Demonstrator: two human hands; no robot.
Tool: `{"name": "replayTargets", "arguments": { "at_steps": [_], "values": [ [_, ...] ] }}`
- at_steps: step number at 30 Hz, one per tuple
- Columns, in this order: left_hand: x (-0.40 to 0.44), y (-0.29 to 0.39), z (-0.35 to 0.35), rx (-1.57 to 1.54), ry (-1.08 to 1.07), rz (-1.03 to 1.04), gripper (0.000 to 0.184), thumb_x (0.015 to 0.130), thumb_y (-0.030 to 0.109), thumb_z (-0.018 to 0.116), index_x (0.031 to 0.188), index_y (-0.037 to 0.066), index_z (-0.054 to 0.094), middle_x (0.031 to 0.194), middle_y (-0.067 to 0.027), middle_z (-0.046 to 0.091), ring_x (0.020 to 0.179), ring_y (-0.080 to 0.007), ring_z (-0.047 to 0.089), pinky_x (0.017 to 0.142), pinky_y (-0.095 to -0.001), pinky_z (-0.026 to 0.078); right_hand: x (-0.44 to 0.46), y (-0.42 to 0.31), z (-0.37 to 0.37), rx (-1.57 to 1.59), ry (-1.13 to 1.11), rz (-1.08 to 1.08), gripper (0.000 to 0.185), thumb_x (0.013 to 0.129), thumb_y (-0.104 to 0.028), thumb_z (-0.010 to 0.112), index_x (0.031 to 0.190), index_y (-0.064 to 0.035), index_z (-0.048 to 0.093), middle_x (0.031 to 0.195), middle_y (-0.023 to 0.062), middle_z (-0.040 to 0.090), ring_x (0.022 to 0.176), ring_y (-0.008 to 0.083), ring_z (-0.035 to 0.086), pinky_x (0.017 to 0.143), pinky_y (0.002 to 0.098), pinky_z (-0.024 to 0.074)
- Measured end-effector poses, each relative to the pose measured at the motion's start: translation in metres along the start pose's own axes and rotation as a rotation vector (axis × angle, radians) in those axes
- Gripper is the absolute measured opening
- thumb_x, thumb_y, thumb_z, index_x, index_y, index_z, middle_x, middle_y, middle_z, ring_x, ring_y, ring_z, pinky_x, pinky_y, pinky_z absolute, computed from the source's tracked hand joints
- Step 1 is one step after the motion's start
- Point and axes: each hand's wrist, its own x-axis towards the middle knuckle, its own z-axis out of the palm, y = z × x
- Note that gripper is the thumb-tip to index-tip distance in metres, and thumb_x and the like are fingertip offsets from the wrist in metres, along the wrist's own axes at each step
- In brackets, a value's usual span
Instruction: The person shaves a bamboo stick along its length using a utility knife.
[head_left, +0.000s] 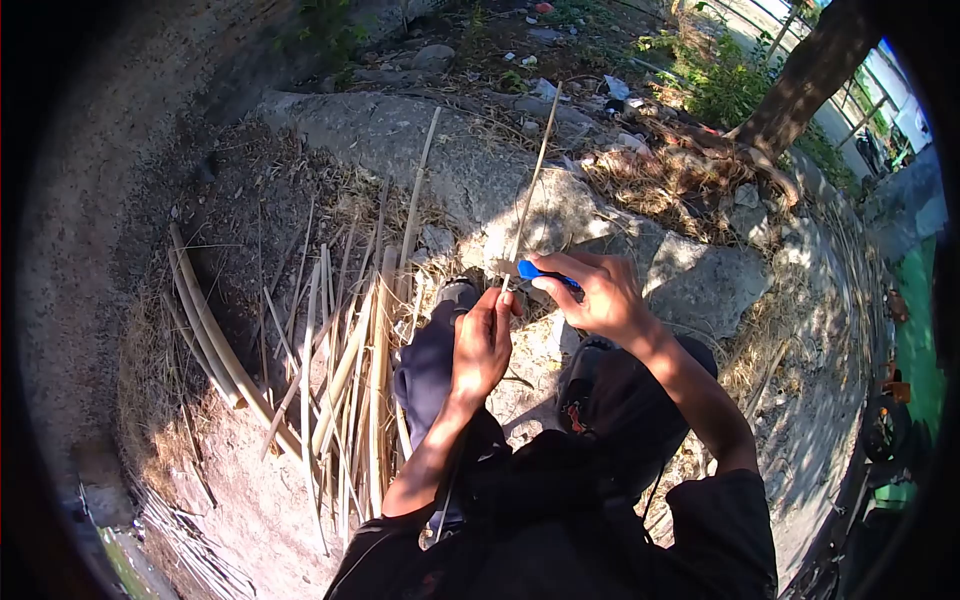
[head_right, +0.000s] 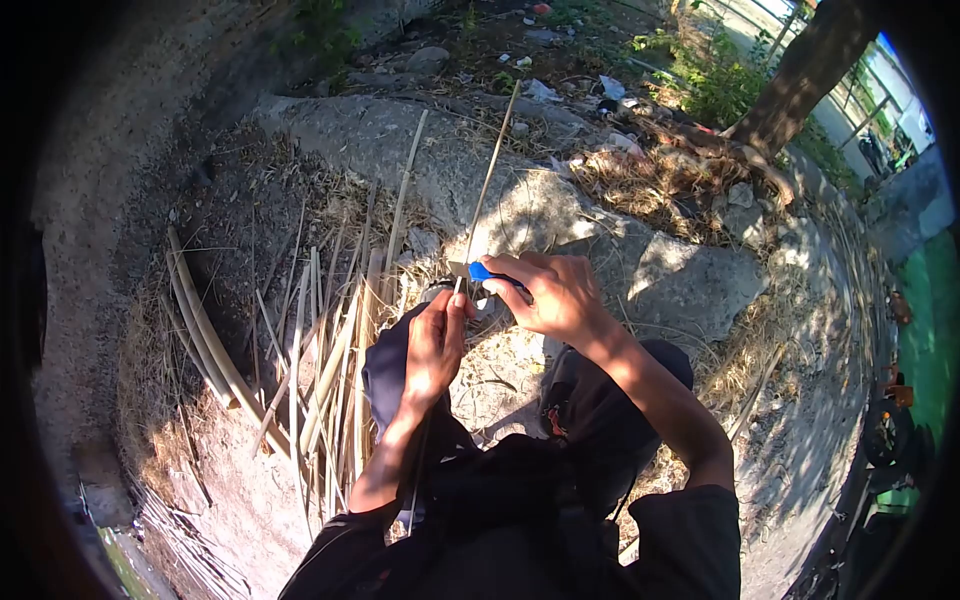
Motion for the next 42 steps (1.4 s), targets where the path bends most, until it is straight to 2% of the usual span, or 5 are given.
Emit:
{"name": "replayTargets", "arguments": {
  "at_steps": [7, 15, 21, 27, 42],
  "values": [
    [-0.017, 0.006, -0.001, 0.048, -0.029, 0.135, 0.027, 0.114, 0.015, 0.052, 0.093, 0.003, 0.064, 0.056, -0.0057, 0.041, 0.049, -0.0082, 0.038, 0.049, -0.0336, 0.03, 0.029, 0.049, -0.04, -0.359, 0.272, 0.241, 0.019, 0.102, -0.031, 0.071, 0.113, -0.0158, 0.076, 0.072, 0.0104, 0.074, 0.055, 0.0291, 0.07, 0.05, 0.0408, 0.0533],
    [0.003, 0.004, -0.025, -0.701, -0.305, -0.288, 0.035, 0.118, 0.032, 0.044, 0.104, 0.006, 0.063, 0.061, 0.0117, 0.036, 0.051, 0.0002, 0.03, 0.046, -0.023, 0.024, 0.0, 0.022, -0.043, 0.177, 0.162, 0.213, 0.022, 0.1, -0.017, 0.076, 0.116, -0.0027, 0.072, 0.089, 0.0137, 0.078, 0.073, 0.0243, 0.077, 0.065, 0.0328, 0.0553],
    [-0.004, 0.005, -0.012, -0.717, -0.346, -0.24, 0.032, 0.119, 0.033, 0.041, 0.103, 0.01, 0.056, 0.064, 0.011, 0.03, 0.049, -0.0011, 0.024, 0.043, -0.0223, 0.019, -0.003, -0.001, -0.025, 0.18, -0.053, 0.014, 0.025, 0.091, -0.008, 0.082, 0.113, -0.001, 0.072, 0.105, 0.0156, 0.079, 0.095, 0.0352, 0.079, 0.079, 0.039, 0.0621],
    [-0.007, 0.017, -0.004, -0.667, -0.305, -0.165, 0.027, 0.119, 0.025, 0.044, 0.117, 0.005, 0.062, 0.061, 0.0112, 0.036, 0.052, -0.0004, 0.029, 0.048, -0.022, 0.023, -0.003, 0.004, -0.016, 0.196, 0.01, -0.013, 0.022, 0.093, -0.019, 0.081, 0.111, -0.0087, 0.074, 0.097, 0.0113, 0.078, 0.081, 0.0341, 0.077, 0.067, 0.0409, 0.0596],
    [-0.012, 0.012, -0.008, -0.287, -0.15, -0.088, 0.033, 0.118, 0.028, 0.046, 0.098, 0.005, 0.059, 0.059, 0.0036, 0.044, 0.054, -0.0042, 0.038, 0.05, -0.028, 0.03, 0.001, 0.005, -0.017, 0.125, -0.045, 0.027, 0.025, 0.092, -0.018, 0.083, 0.115, -0.0087, 0.078, 0.102, 0.0128, 0.08, 0.092, 0.0328, 0.079, 0.076, 0.0385, 0.0632]
  ]
}}
